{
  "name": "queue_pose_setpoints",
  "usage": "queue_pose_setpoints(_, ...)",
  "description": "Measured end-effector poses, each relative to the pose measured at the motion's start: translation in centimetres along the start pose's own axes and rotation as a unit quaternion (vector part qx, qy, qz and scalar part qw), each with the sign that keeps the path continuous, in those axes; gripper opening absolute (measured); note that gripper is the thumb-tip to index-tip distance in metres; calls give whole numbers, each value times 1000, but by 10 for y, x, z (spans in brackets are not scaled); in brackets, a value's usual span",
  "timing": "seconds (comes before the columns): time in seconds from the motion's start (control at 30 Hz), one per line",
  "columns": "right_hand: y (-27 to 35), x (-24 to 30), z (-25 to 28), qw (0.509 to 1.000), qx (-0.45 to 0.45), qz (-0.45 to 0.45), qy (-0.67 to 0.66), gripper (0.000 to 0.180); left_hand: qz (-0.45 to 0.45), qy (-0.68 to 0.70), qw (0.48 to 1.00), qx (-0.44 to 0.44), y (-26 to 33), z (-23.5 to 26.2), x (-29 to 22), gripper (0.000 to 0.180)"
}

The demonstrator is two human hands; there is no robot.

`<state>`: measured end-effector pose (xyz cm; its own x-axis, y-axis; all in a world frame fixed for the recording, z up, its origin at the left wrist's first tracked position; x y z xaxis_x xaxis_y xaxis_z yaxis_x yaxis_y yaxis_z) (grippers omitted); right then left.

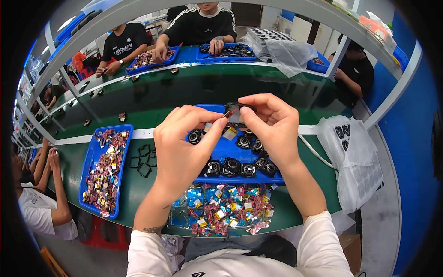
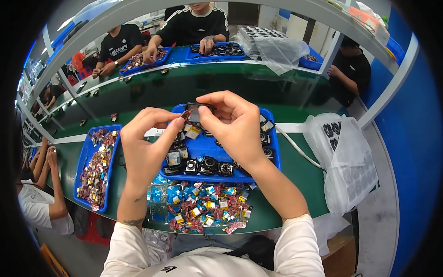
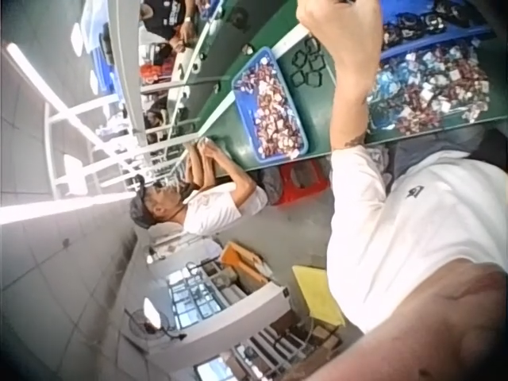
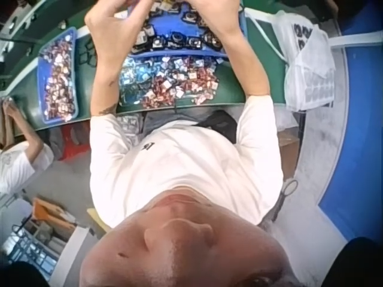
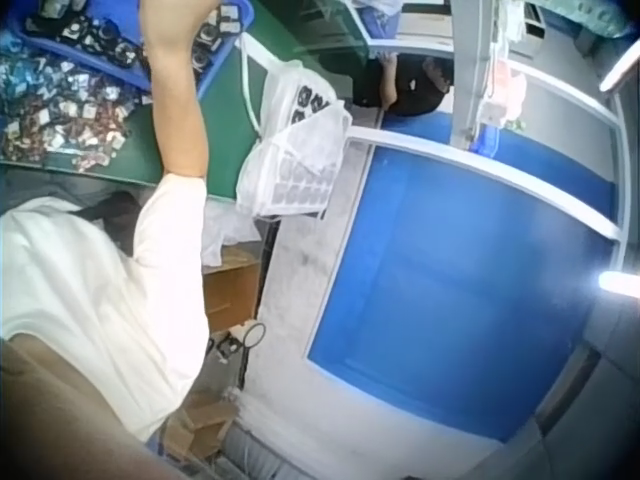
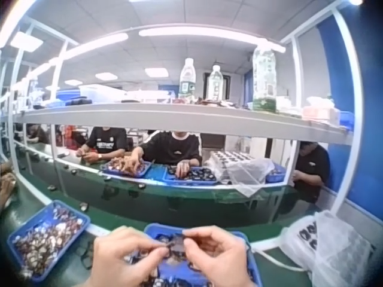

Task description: Assembling small electronic components manually at a factory production line.

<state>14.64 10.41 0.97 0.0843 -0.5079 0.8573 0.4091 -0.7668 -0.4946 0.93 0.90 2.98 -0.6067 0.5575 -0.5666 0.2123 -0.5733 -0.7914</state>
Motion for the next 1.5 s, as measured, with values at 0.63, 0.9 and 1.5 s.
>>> queue_pose_setpoints(0.63,9,12,-1,990,-51,120,55,18,289,370,878,93,6,-9,20,12)
queue_pose_setpoints(0.9,6,12,0,995,-13,94,39,15,268,264,925,47,-1,-4,26,27)
queue_pose_setpoints(1.5,-112,-105,84,930,-31,-23,365,19,109,299,938,-138,-22,110,13,17)
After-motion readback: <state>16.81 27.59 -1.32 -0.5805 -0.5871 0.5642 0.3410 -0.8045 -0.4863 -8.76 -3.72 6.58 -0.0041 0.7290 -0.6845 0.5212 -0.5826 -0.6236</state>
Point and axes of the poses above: each hand's wrist, its own y-axis away from the middle knuckle, its own z-axis out of the back of the hand, x = y × z, the point moved 3 cm from there along -y, towards the middle knuckle, and after that the axes turned 11 degrees about y, right-handed, at the moved point
